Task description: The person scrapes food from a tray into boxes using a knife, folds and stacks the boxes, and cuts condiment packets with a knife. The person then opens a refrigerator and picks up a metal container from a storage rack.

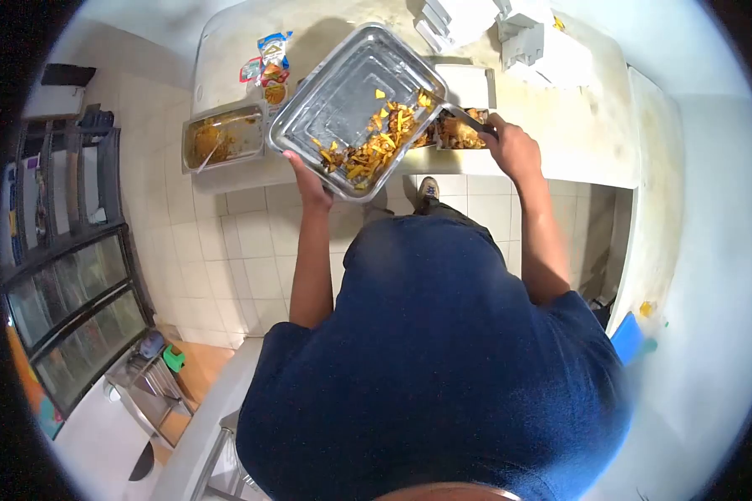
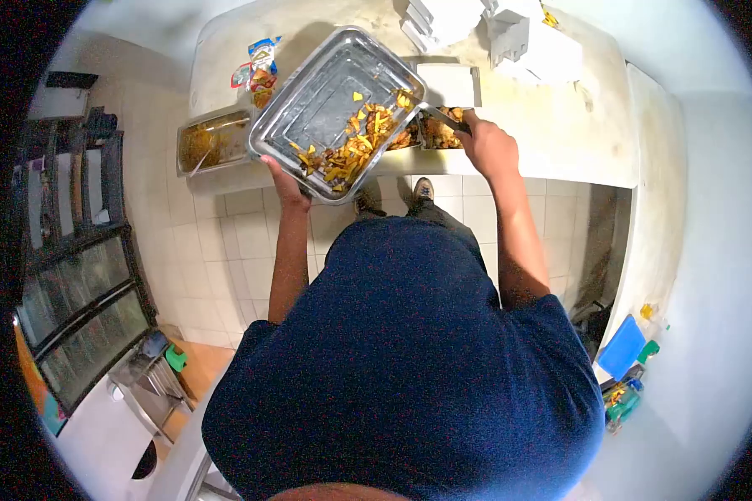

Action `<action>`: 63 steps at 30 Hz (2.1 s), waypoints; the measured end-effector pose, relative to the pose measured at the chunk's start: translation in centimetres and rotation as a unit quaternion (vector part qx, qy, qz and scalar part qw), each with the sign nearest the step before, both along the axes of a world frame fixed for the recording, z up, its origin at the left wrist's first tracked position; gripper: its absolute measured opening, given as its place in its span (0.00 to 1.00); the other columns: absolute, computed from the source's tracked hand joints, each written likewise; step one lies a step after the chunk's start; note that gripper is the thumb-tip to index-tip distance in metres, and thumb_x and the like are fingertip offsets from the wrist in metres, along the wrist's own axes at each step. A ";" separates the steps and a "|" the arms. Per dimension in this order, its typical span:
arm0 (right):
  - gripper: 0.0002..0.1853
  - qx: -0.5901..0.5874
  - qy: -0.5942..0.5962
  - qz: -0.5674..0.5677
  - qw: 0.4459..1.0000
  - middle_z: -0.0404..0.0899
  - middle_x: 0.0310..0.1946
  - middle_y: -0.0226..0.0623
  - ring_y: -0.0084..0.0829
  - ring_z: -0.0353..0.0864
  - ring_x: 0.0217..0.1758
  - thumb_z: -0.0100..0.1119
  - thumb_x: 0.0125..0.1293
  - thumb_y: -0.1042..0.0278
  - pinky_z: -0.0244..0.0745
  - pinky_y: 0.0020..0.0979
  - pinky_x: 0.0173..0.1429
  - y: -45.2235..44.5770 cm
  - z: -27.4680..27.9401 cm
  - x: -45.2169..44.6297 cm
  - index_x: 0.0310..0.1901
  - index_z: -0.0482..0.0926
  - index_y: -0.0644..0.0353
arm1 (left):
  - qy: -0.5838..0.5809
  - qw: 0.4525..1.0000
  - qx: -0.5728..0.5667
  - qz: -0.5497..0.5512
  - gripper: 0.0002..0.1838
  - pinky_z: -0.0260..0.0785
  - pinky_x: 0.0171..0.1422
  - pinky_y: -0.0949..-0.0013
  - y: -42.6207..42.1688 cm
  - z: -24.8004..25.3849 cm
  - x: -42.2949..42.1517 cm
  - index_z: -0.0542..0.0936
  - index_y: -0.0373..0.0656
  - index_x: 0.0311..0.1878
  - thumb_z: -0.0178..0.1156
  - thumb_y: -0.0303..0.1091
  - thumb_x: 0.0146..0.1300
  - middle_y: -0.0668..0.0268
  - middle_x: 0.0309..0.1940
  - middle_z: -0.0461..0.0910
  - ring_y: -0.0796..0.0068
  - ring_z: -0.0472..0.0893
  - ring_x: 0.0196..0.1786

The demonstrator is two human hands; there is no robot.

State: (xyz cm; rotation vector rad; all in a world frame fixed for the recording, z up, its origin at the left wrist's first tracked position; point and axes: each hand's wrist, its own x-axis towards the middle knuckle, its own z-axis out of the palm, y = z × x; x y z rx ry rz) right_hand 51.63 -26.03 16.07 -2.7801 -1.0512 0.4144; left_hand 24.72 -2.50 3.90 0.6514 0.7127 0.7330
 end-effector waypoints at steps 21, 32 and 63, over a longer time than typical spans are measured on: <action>0.13 -0.063 0.026 -0.053 0.996 0.83 0.34 0.44 0.48 0.85 0.38 0.57 0.69 0.57 0.80 0.47 0.38 0.8 -3.5 -7.9 0.50 0.75 0.54 | 0.025 0.997 0.012 -0.072 0.46 0.47 0.81 0.57 0.7 0.3 1.6 0.49 0.45 0.79 0.27 0.72 0.71 0.61 0.78 0.51 0.58 0.55 0.78; 0.09 -0.120 0.011 -0.016 0.993 0.85 0.36 0.46 0.43 0.88 0.38 0.53 0.66 0.71 0.84 0.42 0.37 3.7 -4.9 -7.2 0.46 0.78 0.58 | 0.033 0.991 -0.124 -0.037 0.29 0.61 0.72 0.55 1.5 -6.2 -0.3 0.64 0.42 0.70 0.49 0.45 0.69 0.60 0.64 0.70 0.59 0.70 0.67; 0.10 -0.074 0.037 -0.100 0.992 0.84 0.34 0.55 0.53 0.86 0.40 0.53 0.57 0.72 0.81 0.48 0.47 3.9 -8.7 0.0 0.34 0.83 0.64 | 0.088 0.980 -0.180 0.011 0.29 0.61 0.70 0.55 -0.2 -4.0 1.7 0.66 0.42 0.68 0.48 0.48 0.69 0.61 0.63 0.72 0.59 0.72 0.64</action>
